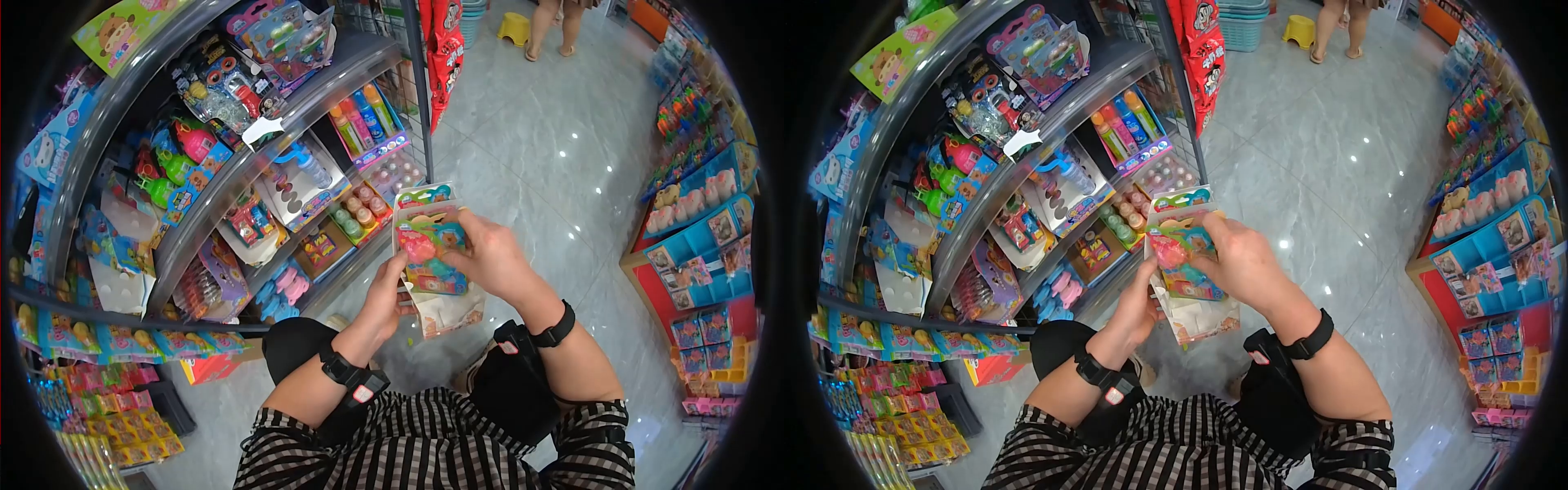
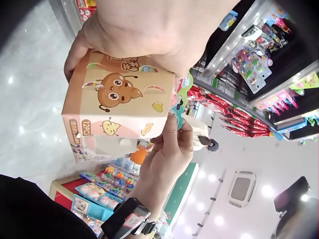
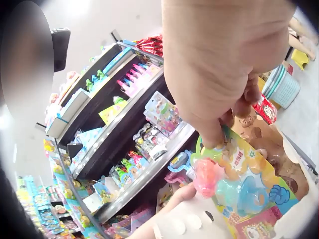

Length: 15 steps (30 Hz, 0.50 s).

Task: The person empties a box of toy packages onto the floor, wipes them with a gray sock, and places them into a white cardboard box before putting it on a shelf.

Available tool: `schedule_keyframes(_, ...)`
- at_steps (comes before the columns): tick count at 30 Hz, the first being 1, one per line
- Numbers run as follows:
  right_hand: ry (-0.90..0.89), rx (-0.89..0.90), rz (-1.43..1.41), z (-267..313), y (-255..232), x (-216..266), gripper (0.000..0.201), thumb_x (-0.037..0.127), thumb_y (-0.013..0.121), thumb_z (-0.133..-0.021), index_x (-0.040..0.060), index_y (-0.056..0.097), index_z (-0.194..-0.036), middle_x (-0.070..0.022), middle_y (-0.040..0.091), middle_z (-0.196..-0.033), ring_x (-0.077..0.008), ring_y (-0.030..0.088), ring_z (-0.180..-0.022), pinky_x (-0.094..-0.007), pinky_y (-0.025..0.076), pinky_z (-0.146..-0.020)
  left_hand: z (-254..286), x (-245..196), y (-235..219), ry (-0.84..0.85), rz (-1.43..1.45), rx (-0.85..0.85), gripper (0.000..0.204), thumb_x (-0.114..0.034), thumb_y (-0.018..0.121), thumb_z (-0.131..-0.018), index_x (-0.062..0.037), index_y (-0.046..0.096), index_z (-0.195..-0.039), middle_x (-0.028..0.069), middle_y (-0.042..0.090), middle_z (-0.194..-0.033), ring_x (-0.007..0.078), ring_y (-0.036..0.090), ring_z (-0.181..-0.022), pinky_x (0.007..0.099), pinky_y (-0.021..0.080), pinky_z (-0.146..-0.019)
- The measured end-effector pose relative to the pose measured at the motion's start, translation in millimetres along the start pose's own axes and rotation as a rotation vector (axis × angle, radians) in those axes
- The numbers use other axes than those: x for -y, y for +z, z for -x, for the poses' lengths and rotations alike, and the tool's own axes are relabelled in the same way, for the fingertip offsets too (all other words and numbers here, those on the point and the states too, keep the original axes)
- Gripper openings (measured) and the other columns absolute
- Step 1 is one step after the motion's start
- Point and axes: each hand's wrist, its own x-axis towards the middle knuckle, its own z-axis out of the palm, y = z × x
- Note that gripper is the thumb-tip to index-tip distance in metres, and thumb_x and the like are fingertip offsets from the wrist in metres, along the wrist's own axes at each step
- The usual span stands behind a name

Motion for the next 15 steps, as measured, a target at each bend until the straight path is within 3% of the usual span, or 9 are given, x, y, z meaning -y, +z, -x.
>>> schedule_keyframes(1,-0.053,-0.06,-0.049,-0.3,1.0,1.8,0.036,0.016,0.077,-0.071,0.0051,0.055,-0.098,-0.0178,0.064,-0.091,-0.0329,0.064,-0.082,-0.042,0.051,-0.065,-0.1,0.5,0.2,0.002,0.0,0.001,0.071,-0.06,0.053,-0.088,-0.0081,0.042,-0.135,0.0115,0.051,-0.125,0.0251,0.055,-0.112,0.0457,0.049,-0.089)
schedule_keyframes(3,-0.053,-0.109,-0.036,-0.7,8.0,2.6,0.038,0.017,0.077,-0.071,0.0053,0.055,-0.1,-0.0178,0.064,-0.091,-0.0331,0.064,-0.083,-0.0418,0.051,-0.064,0.8,1.3,2.5,0.048,-0.059,-0.014,0.081,-0.059,0.057,-0.085,-0.0051,0.03,-0.139,0.0124,0.051,-0.119,0.0232,0.058,-0.098,0.0394,0.05,-0.075)
schedule_keyframes(11,0.059,-0.149,0.083,-2.9,31.6,-12.2,0.032,0.019,0.075,-0.074,0.0032,0.058,-0.095,-0.0187,0.065,-0.082,-0.0344,0.065,-0.076,-0.042,0.052,-0.064,-8.3,14.4,-1.3,0.064,-0.127,-0.091,0.093,-0.057,0.063,-0.082,-0.0038,0.02,-0.146,0.0141,0.051,-0.12,0.0208,0.056,-0.093,0.0378,0.048,-0.071)
schedule_keyframes(13,0.176,-0.064,-0.001,-4.7,25.6,-22.8,0.028,0.015,0.073,-0.078,0.0006,0.061,-0.099,-0.0195,0.065,-0.086,-0.0275,0.065,-0.072,-0.0328,0.052,-0.064,-7.8,13.2,-1.6,0.059,-0.12,-0.095,0.093,-0.057,0.062,-0.082,-0.0037,0.021,-0.145,0.0142,0.051,-0.12,0.0202,0.056,-0.093,0.0374,0.048,-0.07)
schedule_keyframes(14,0.175,-0.064,-0.003,-5.6,20.0,-26.6,0.028,0.015,0.073,-0.078,0.0006,0.061,-0.099,-0.0195,0.065,-0.086,-0.0275,0.065,-0.072,-0.0328,0.052,-0.064,-5.5,10.2,0.7,0.052,-0.114,-0.104,0.09,-0.058,0.061,-0.082,-0.0042,0.023,-0.144,0.0138,0.051,-0.119,0.0204,0.056,-0.092,0.037,0.049,-0.07)
schedule_keyframes(15,0.144,-0.049,-0.107,-6.2,12.7,-30.3,0.026,0.015,0.069,-0.081,0.0003,0.061,-0.101,-0.0165,0.065,-0.084,-0.0223,0.064,-0.071,-0.0311,0.051,-0.065,-4.7,8.2,1.9,0.043,-0.108,-0.113,0.087,-0.058,0.06,-0.083,-0.0047,0.026,-0.143,0.0134,0.052,-0.119,0.0205,0.057,-0.091,0.0366,0.049,-0.07)
